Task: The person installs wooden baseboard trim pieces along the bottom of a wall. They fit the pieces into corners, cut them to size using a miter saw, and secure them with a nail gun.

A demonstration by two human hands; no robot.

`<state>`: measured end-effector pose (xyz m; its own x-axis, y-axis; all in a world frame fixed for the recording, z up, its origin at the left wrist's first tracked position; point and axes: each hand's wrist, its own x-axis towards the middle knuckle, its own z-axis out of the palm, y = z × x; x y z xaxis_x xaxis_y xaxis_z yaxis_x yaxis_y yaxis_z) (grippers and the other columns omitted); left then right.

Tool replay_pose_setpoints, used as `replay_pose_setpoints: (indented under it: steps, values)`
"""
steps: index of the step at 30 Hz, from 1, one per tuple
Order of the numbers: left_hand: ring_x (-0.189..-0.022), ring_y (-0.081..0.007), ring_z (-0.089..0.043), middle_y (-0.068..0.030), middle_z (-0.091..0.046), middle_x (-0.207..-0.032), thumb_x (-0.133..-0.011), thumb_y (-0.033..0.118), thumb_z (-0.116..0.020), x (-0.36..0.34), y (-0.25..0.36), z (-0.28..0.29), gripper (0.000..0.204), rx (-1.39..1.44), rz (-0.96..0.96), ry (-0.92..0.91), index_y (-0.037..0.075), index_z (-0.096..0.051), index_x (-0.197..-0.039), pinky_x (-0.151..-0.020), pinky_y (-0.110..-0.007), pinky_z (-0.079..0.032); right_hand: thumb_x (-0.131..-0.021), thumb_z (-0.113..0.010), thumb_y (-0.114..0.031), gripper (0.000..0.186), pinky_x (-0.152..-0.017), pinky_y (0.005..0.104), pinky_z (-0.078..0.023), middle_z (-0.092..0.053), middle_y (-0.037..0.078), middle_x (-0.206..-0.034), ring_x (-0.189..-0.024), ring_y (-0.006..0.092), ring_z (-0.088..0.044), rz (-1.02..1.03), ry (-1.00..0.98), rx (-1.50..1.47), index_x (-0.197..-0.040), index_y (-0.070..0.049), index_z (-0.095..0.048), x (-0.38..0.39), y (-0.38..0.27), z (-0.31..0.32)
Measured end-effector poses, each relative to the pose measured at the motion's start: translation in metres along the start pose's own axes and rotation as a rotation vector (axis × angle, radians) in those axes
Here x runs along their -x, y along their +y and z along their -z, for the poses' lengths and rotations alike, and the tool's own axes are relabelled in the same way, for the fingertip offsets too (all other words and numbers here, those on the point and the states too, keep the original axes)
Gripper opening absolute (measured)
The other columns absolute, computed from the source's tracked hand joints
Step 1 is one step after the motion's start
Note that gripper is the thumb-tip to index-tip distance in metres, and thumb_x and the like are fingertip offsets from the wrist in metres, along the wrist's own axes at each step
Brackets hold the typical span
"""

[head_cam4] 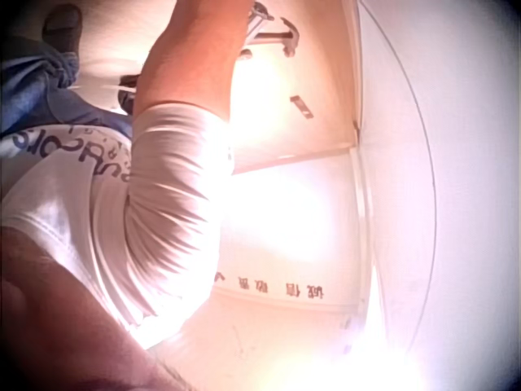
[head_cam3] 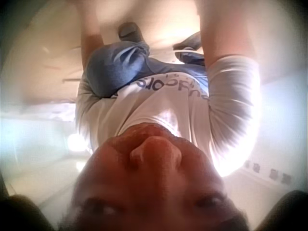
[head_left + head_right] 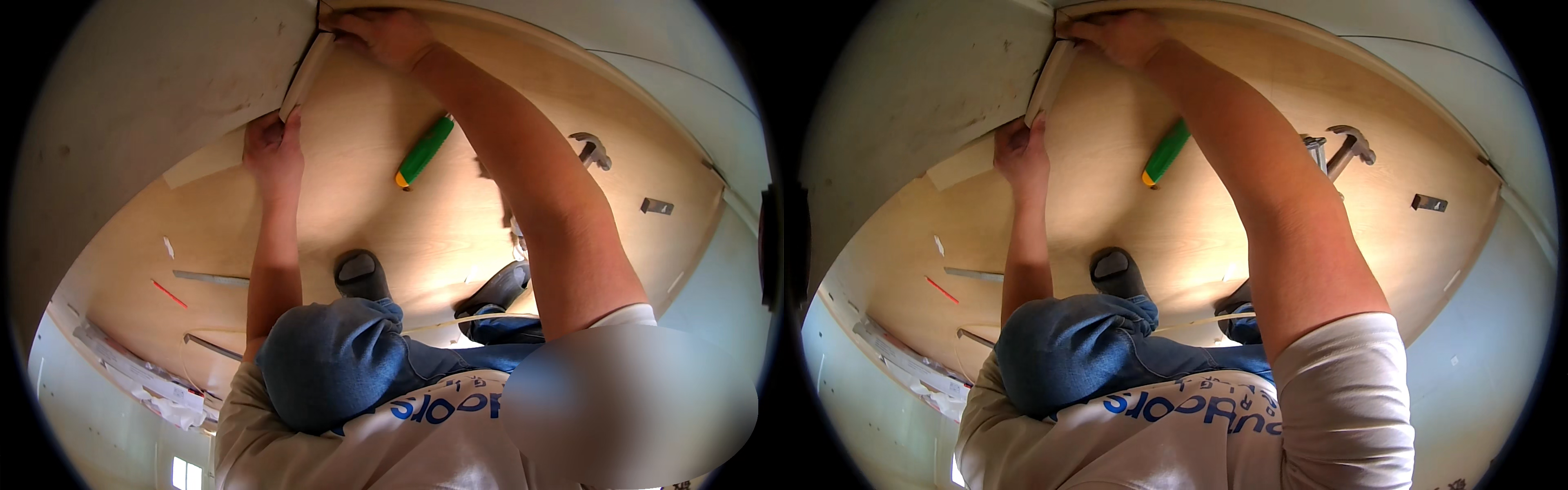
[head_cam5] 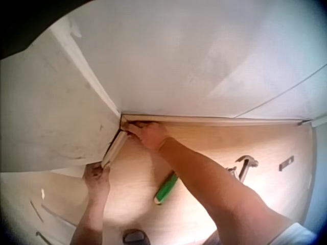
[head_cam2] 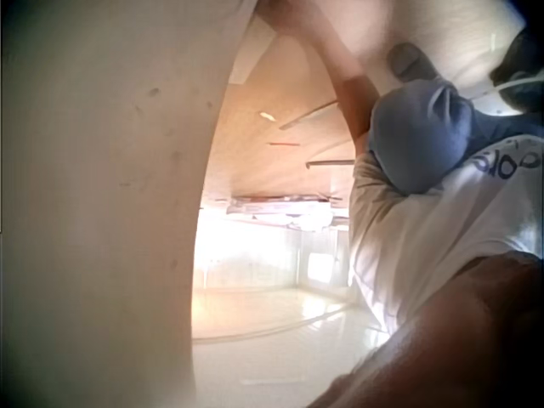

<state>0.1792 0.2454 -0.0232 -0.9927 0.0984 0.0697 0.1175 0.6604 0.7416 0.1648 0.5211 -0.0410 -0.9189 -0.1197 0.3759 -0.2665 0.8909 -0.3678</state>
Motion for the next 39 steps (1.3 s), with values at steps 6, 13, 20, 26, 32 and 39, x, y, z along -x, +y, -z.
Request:
replay_pose_setpoints:
  steps: [6, 13, 20, 26, 32, 39]
  values:
    - [-0.066, -0.0223, -0.062, -0.0085, -0.064, -0.072, -0.082, 0.028, -0.087, -0.002, 0.010, 0.005, 0.033, -0.007, 0.062, -0.028, 0.002, -0.068, -0.088, -0.069, -0.035, -0.052, -0.094, -0.067, -0.033, 0.041, -0.072, 0.0437, -0.062, -0.071, 0.006, -0.119, -0.089, 0.0303, -0.073, 0.028, 0.068, -0.002, -0.135, -0.028, -0.061, -0.002, -0.001, 0.002]
    - [-0.065, -0.0214, -0.063, -0.0082, -0.065, -0.071, -0.081, 0.029, -0.087, -0.002, 0.017, 0.005, 0.034, -0.031, 0.042, -0.042, 0.002, -0.067, -0.087, -0.066, -0.034, -0.052, -0.092, -0.068, -0.045, 0.039, -0.062, 0.0389, -0.061, -0.073, -0.002, -0.098, -0.073, 0.0246, -0.072, -0.050, 0.001, 0.130, -0.130, -0.035, -0.064, 0.001, 0.006, -0.010]
    - [-0.068, -0.0260, -0.066, -0.0098, -0.067, -0.076, -0.084, 0.033, -0.085, -0.002, 0.010, 0.006, 0.035, -0.006, 0.123, -0.059, 0.004, -0.065, -0.087, -0.066, -0.038, -0.053, -0.093, -0.068, -0.041, 0.031, -0.062, 0.0386, -0.060, -0.074, -0.002, -0.096, -0.074, 0.0238, -0.072, -0.064, 0.071, 0.005, -0.123, -0.033, -0.068, -0.003, -0.004, -0.009]
    - [-0.083, -0.0351, -0.069, -0.0103, -0.072, -0.088, -0.094, 0.056, -0.065, -0.016, 0.019, 0.026, 0.047, -0.489, 0.028, -0.369, 0.008, -0.066, -0.091, -0.071, -0.048, -0.055, -0.094, -0.068, -0.042, 0.031, -0.067, 0.0383, -0.060, -0.075, -0.002, -0.097, -0.083, 0.0232, -0.073, -0.133, -0.051, 0.004, -0.124, -0.032, -0.067, -0.004, -0.003, -0.005]
    - [-0.074, -0.0372, -0.071, -0.0154, -0.073, -0.080, -0.101, 0.056, -0.051, -0.015, 0.021, 0.014, 0.051, -0.758, -0.091, -0.359, 0.009, -0.068, -0.090, -0.063, -0.050, -0.056, -0.094, -0.067, -0.043, 0.034, -0.067, 0.0390, -0.060, -0.075, -0.002, -0.097, -0.084, 0.0227, -0.073, -0.108, -0.073, 0.088, -0.126, -0.033, -0.065, 0.001, 0.002, -0.008]
    - [-0.063, -0.0397, -0.068, -0.0175, -0.068, -0.069, -0.100, 0.056, -0.054, -0.012, 0.013, 0.007, 0.054, -0.691, -0.199, -0.238, 0.007, -0.066, -0.083, -0.055, -0.051, -0.054, -0.095, -0.066, -0.043, 0.037, -0.068, 0.0388, -0.061, -0.075, -0.004, -0.099, -0.084, 0.0220, -0.073, -0.112, -0.061, 0.032, -0.132, -0.037, -0.062, 0.003, 0.004, -0.007]
